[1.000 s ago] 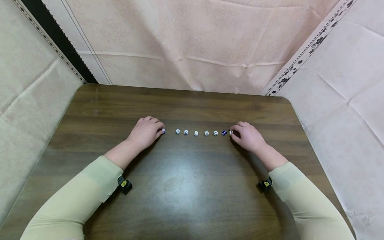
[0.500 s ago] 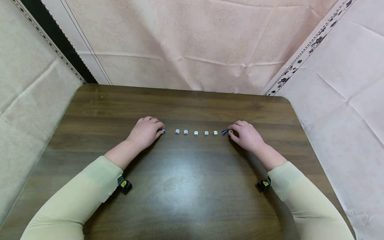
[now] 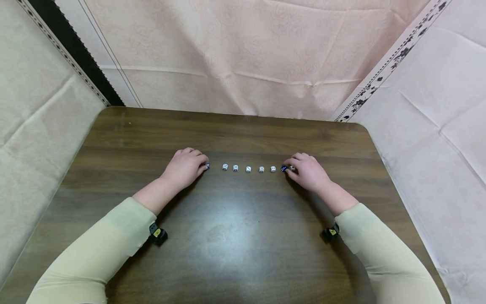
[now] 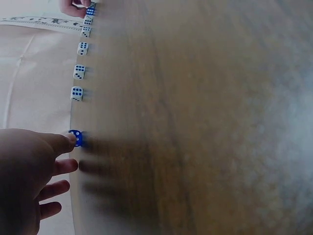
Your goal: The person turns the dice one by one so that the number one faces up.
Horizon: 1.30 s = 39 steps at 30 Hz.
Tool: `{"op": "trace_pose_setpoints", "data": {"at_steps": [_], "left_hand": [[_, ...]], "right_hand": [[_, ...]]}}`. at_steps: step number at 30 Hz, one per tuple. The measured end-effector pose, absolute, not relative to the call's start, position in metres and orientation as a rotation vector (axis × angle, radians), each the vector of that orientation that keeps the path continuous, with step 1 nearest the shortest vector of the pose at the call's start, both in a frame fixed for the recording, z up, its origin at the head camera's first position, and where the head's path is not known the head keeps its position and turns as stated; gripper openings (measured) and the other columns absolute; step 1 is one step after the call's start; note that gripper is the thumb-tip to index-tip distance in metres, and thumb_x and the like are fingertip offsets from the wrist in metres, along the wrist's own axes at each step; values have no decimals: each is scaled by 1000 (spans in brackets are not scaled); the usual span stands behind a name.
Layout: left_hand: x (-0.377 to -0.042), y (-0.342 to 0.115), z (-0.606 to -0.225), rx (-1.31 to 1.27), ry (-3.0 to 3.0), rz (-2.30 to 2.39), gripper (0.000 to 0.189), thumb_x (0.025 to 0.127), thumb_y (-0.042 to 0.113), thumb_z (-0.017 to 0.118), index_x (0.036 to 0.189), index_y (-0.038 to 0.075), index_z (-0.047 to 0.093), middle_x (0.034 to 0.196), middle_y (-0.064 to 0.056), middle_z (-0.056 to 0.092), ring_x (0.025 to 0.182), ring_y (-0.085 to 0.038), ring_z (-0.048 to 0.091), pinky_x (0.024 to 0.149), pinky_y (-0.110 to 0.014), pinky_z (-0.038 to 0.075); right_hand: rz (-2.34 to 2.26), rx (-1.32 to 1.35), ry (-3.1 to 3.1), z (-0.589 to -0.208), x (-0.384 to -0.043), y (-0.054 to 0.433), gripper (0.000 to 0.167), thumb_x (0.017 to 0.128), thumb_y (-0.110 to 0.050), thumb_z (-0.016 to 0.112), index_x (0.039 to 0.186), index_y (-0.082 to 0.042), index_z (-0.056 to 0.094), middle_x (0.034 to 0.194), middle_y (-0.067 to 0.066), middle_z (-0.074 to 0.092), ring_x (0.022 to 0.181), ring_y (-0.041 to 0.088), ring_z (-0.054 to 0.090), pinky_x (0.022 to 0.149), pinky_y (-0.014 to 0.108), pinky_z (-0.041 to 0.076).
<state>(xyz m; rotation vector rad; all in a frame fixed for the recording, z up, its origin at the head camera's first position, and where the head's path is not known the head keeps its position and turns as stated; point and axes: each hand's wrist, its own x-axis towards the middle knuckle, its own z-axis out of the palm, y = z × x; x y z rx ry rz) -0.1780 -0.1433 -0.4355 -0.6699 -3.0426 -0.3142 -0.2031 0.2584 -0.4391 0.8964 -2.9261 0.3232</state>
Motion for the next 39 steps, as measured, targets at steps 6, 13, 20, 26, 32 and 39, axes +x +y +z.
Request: {"op": "trace_pose_setpoints", "data": {"at_steps": [6,13,20,26,32,39], "left_hand": [[-177,-143,-437,-662,-3044,-304,20,98,26,64,112,14,71,118,-8,66,120,-35,52,105,-53,36],[-179,-143,-439,-676,-3033,-307,20,98,26,64,113,14,71,119,-9,65,120,-36,52,105,-54,36],[-178,-144,-439,-671,-3042,-293,20,99,27,64,113,15,71,120,-8,65,121,-35,52,106,-54,36],[-179,-144,-440,-666,-3033,-292,20,98,27,64,112,15,71,119,-7,65,121,-35,52,106,-53,36],[-180,-144,-440,-679,-3028,-274,20,98,28,64,112,15,71,119,-8,65,120,-35,52,105,-54,36],[-179,-144,-438,-690,-3035,-262,21,99,27,63,114,14,70,121,-9,65,121,-35,52,106,-54,36]], "right_hand": [[340,917,-2913,-439,-203,257,18,93,-19,69,110,-14,74,105,6,64,98,28,58,86,49,44],[332,892,-2917,-439,-202,253,14,92,-16,70,104,-13,77,103,5,64,94,27,58,82,47,45],[303,873,-2933,-439,-200,249,13,93,-16,69,102,-12,77,103,5,65,95,27,59,80,46,45],[266,902,-2877,-439,-201,249,12,91,-16,71,100,-11,78,100,6,65,92,28,59,76,46,44],[151,965,-2788,-440,-201,248,12,90,-15,72,98,-12,79,94,5,64,88,28,57,77,45,44],[83,935,-2823,-436,-199,245,15,92,-12,67,102,-9,77,94,7,63,89,29,57,77,45,44]]}}
